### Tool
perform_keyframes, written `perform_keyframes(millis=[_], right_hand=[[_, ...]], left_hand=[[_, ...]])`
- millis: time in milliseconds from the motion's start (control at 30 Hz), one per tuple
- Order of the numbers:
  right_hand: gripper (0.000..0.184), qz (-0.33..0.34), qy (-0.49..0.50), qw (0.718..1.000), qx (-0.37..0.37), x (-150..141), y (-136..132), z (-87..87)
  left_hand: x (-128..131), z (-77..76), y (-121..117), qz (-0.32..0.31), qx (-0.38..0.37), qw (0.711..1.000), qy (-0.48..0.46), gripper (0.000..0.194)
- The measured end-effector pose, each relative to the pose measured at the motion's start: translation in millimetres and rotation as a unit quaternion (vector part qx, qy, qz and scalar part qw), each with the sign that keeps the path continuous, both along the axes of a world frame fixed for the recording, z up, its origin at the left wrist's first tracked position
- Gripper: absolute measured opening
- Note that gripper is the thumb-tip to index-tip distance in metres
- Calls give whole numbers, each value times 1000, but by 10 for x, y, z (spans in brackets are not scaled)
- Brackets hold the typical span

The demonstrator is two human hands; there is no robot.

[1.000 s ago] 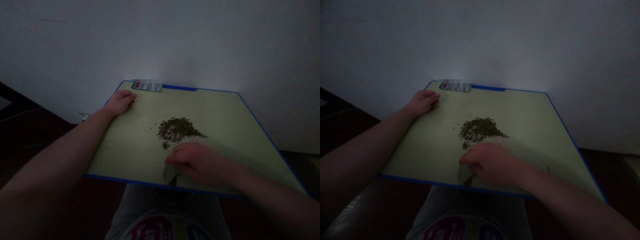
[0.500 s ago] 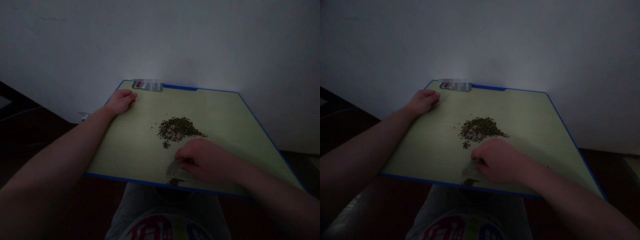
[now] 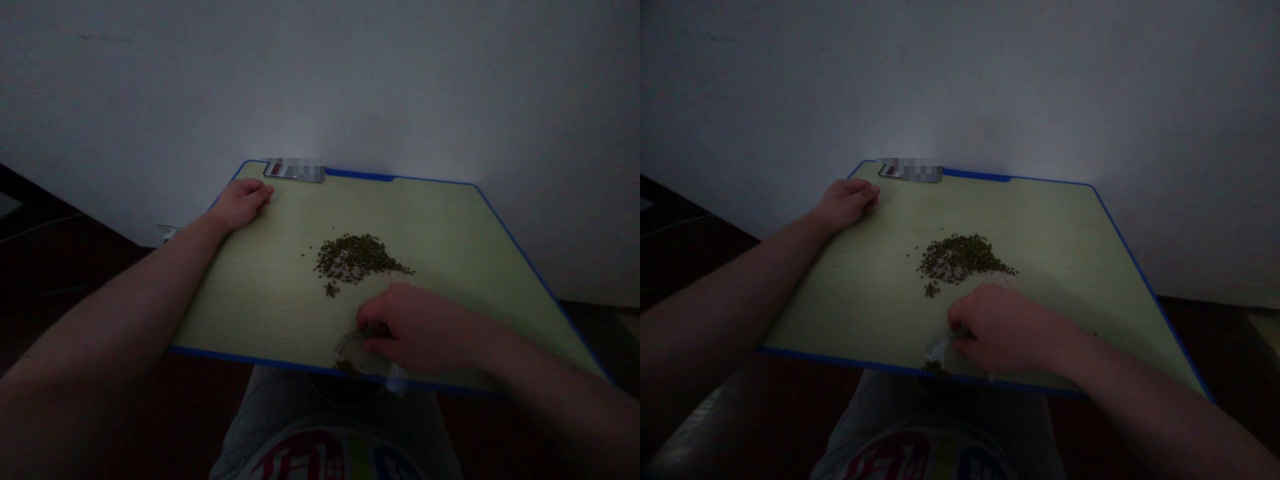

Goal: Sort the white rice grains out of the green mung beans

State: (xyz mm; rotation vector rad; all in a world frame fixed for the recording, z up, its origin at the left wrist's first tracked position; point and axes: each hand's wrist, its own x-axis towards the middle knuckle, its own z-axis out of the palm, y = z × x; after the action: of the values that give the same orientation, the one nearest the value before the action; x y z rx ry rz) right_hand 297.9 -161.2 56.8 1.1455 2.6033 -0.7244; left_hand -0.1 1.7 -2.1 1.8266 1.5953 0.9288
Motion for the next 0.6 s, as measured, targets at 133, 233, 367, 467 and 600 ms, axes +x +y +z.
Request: perform_keyframes(millis=[133, 233, 367, 467, 600], right_hand=[[12, -6, -9, 1000, -23, 10, 12, 1], [11, -6, -12, 1000, -28, 36, 43, 16], [11, -8, 9, 1000, -3, 62, 94, 32], [12, -14, 43, 999, 23, 30, 97, 10], [17, -4, 88, 995, 38, -58, 38, -64]], left_hand=[[-12, -16, 16, -5, 3, 1000, -11, 33], [-18, -28, 29, -4, 1, 1000, -13, 32], [-13, -24, 31, 2, -1, 1000, -9, 31], [2, 1, 13, 2, 0, 1000, -7, 31], [32, 52, -27, 1, 2, 1000, -3, 30]])
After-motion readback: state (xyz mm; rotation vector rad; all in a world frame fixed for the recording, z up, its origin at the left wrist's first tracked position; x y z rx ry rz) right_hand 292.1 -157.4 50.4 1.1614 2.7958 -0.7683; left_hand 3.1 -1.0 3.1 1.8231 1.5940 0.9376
